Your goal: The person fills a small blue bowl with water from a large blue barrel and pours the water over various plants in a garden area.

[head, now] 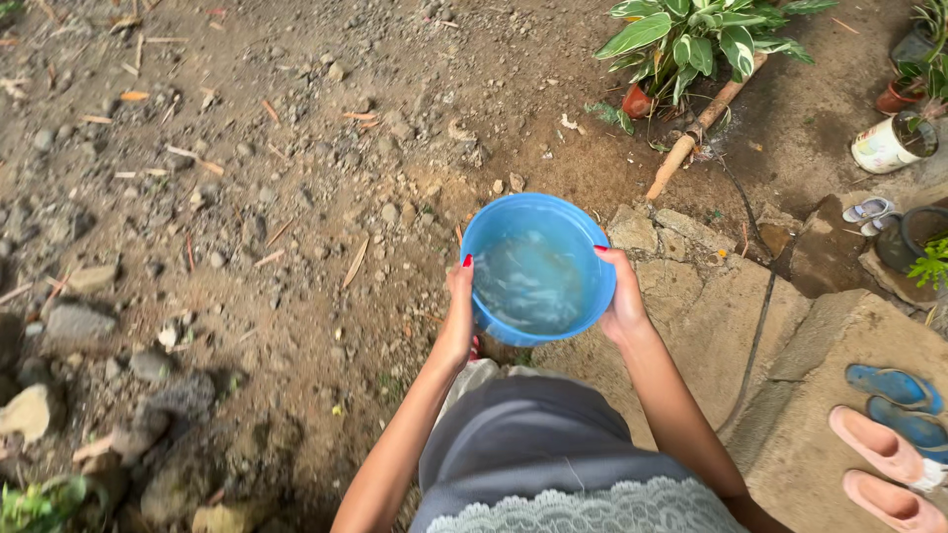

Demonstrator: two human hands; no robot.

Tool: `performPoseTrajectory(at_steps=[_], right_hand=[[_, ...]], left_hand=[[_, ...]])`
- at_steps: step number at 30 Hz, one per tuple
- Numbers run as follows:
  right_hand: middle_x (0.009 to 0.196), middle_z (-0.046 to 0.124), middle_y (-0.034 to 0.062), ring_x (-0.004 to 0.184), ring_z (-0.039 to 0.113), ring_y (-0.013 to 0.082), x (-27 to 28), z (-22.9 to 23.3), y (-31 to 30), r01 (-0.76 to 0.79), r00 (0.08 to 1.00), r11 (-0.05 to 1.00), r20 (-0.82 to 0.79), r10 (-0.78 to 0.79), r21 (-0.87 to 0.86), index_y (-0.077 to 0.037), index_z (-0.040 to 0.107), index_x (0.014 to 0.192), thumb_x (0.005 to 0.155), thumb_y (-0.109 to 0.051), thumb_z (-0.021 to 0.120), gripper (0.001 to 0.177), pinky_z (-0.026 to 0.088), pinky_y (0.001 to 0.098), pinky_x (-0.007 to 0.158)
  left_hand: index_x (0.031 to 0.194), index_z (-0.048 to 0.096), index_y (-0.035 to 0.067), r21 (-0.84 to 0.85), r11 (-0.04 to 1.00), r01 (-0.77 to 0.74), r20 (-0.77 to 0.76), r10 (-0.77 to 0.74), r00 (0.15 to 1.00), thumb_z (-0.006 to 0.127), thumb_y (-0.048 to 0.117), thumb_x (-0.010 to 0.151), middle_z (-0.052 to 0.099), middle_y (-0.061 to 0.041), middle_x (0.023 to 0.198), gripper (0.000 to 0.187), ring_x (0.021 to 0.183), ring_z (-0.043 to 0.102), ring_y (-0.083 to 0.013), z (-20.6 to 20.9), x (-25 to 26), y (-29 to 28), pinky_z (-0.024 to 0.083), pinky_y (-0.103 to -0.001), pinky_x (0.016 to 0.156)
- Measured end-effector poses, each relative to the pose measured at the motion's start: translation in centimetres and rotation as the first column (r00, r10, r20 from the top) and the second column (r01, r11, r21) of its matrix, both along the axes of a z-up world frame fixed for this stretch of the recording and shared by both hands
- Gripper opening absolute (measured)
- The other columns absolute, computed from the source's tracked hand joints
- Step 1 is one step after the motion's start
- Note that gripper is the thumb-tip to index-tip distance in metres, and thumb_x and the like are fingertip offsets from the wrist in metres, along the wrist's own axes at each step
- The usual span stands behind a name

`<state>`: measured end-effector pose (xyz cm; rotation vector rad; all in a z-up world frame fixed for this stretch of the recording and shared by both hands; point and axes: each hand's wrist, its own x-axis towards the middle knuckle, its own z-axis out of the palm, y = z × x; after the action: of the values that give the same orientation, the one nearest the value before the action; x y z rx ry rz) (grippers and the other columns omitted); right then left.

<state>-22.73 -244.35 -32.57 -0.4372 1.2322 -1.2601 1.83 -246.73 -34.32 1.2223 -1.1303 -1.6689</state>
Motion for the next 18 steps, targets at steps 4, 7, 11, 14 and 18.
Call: performPoseTrajectory(at_steps=[4, 7, 11, 14, 18], right_hand=[[0.127, 0.065, 0.0164, 0.117, 0.061, 0.0275, 0.3, -2.3, -4.7, 0.093, 0.993, 0.978, 0.093, -0.076, -0.189, 0.001, 0.058, 0.134, 0.095, -0.047, 0.055, 0.062, 0.049, 0.0459, 0.102], [0.127, 0.066, 0.0137, 0.117, 0.063, 0.0274, -0.4, -2.2, -8.1, 0.139, 0.987, 0.975, 0.102, -0.123, -0.171, -0.003, 0.056, 0.134, 0.090, -0.046, 0.054, 0.061, 0.051, 0.0461, 0.103], [0.128, 0.063, 0.0157, 0.118, 0.061, 0.0287, -2.4, -1.1, -12.3, 0.201, 0.980, 0.958, 0.034, -0.198, -0.204, -0.001, 0.056, 0.137, 0.093, -0.047, 0.053, 0.063, 0.050, 0.0465, 0.102], [0.129, 0.063, 0.0174, 0.119, 0.062, 0.0295, -4.9, 0.0, -14.8, 0.219, 0.972, 0.955, -0.045, -0.233, -0.200, -0.002, 0.056, 0.137, 0.090, -0.047, 0.051, 0.065, 0.052, 0.0480, 0.099], [0.130, 0.062, 0.0165, 0.118, 0.063, 0.0287, -8.6, 0.0, -18.1, 0.280, 0.946, 0.935, -0.104, -0.308, -0.217, -0.003, 0.056, 0.137, 0.090, -0.045, 0.050, 0.064, 0.053, 0.0478, 0.097]], left_hand=[[0.158, 0.006, 0.004, 0.027, 0.996, 0.082, -0.045, -0.080, 0.996, 0.028, 0.083, 0.089, 0.019, -0.023, 0.161, 0.107, 0.153, 0.016, -0.0354, -1.9, -0.4, -6.3, 0.019, -0.054, 0.122], [0.157, 0.006, 0.005, 0.107, 0.990, 0.088, -0.084, -0.079, 0.993, 0.031, 0.081, 0.085, 0.019, -0.028, 0.158, 0.107, 0.150, 0.021, -0.0401, -1.5, -2.2, -10.6, 0.022, -0.056, 0.118], [0.155, 0.007, 0.004, 0.051, 0.984, 0.170, -0.091, -0.165, 0.982, 0.033, 0.081, 0.086, 0.020, -0.030, 0.157, 0.106, 0.149, 0.022, -0.0431, -0.6, -5.0, -15.6, 0.024, -0.057, 0.118], [0.156, 0.002, 0.005, 0.047, 0.959, 0.278, -0.108, -0.272, 0.956, 0.032, 0.080, 0.088, 0.017, -0.030, 0.158, 0.105, 0.148, 0.024, -0.0460, 0.0, -7.6, -19.3, 0.028, -0.060, 0.117], [0.157, 0.010, 0.009, 0.052, 0.941, 0.333, 0.004, -0.334, 0.943, 0.026, 0.080, 0.088, 0.033, -0.033, 0.150, 0.100, 0.142, 0.033, -0.0498, 0.1, -11.9, -23.7, 0.030, -0.062, 0.113]])
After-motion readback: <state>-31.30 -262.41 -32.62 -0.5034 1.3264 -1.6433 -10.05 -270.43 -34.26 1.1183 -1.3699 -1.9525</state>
